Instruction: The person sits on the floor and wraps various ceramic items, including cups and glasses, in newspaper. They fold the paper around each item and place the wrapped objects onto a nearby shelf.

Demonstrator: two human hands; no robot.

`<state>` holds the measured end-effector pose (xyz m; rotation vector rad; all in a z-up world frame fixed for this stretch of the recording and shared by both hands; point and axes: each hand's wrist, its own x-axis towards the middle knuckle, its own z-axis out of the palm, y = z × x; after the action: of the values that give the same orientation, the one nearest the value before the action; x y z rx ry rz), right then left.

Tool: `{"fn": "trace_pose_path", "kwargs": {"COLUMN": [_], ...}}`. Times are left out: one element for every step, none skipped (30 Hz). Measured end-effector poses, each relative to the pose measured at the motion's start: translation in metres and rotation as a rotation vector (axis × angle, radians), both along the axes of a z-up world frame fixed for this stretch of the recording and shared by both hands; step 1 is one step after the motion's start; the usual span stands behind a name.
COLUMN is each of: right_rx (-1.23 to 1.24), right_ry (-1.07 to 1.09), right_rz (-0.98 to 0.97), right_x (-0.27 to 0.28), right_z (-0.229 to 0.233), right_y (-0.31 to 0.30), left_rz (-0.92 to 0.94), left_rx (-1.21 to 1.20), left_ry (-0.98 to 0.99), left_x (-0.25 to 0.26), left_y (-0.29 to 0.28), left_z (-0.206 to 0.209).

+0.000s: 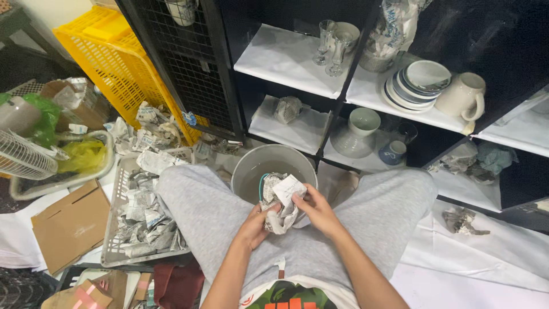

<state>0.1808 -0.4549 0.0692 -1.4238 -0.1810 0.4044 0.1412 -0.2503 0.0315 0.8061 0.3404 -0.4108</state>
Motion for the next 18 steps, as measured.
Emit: {"fn": "trace_pose_path", "kwargs": {"right_rx": [0.004, 0.010, 0.016, 0.023, 0.025, 0.028, 0.030, 0.028, 0.027, 0.023, 0.046, 0.072, 0.098, 0.141, 0.184, 0.226, 0.161, 0.095], "right_ry": [0.010, -0.010, -0.030, -0.052, -0.046, -0.038, -0.029, -0.011, 0.007, 0.024, 0.071, 0.122, 0.174, 0.179, 0.185, 0.203, 0.121, 0.045], "right_rz": [-0.006, -0.018, -0.030, -0.040, -0.051, -0.062, -0.074, -0.106, -0.138, -0.169, -0.188, -0.207, -0.226, -0.200, -0.173, -0.147, -0.115, -0.083], "right_x": [0.000, -0.002, -0.002, -0.001, 0.000, 0.002, 0.003, 0.004, 0.005, 0.007, 0.009, 0.010, 0.010, 0.011, 0.012, 0.008, 0.009, 0.009], "right_z": [0.002, 0.004, 0.005, 0.006, 0.005, 0.003, -0.001, -0.005, -0.011, -0.018, -0.026, -0.035, -0.044, -0.052, -0.059, -0.066, -0.070, -0.073], "right_y": [0.003, 0.004, 0.005, 0.007, 0.008, 0.008, 0.007, 0.007, 0.007, 0.006, 0.004, 0.004, 0.004, 0.004, 0.002, 0.000, -0.002, -0.006], "left_rz": [-0.002, -0.006, -0.010, -0.013, -0.016, -0.019, -0.005, 0.008, 0.022, 0.059, 0.096, 0.132, 0.138, 0.145, 0.152, 0.154, 0.155, 0.156], "left_rx": [0.017, 0.034, 0.050, 0.046, 0.041, 0.037, 0.052, 0.067, 0.081, 0.111, 0.141, 0.174, 0.192, 0.212, 0.233, 0.273, 0.313, 0.351], "left_ry": [0.002, 0.006, 0.010, -0.005, -0.019, -0.031, -0.038, -0.047, -0.057, -0.055, -0.054, -0.049, -0.099, -0.156, -0.213, -0.225, -0.237, -0.243], "left_x": [0.001, 0.001, 0.001, 0.002, 0.004, 0.004, 0.004, 0.005, 0.006, 0.008, 0.009, 0.009, 0.008, 0.009, 0.013, 0.013, 0.015, 0.015], "left_y": [0.001, 0.000, -0.001, -0.002, -0.003, -0.004, -0.005, -0.007, -0.010, -0.014, -0.019, -0.023, -0.027, -0.031, -0.033, -0.035, -0.036, -0.037], "left_z": [0.002, 0.004, 0.005, 0.008, 0.010, 0.012, 0.015, 0.018, 0.021, 0.024, 0.026, 0.028, 0.028, 0.029, 0.028, 0.026, 0.023, 0.018]}}
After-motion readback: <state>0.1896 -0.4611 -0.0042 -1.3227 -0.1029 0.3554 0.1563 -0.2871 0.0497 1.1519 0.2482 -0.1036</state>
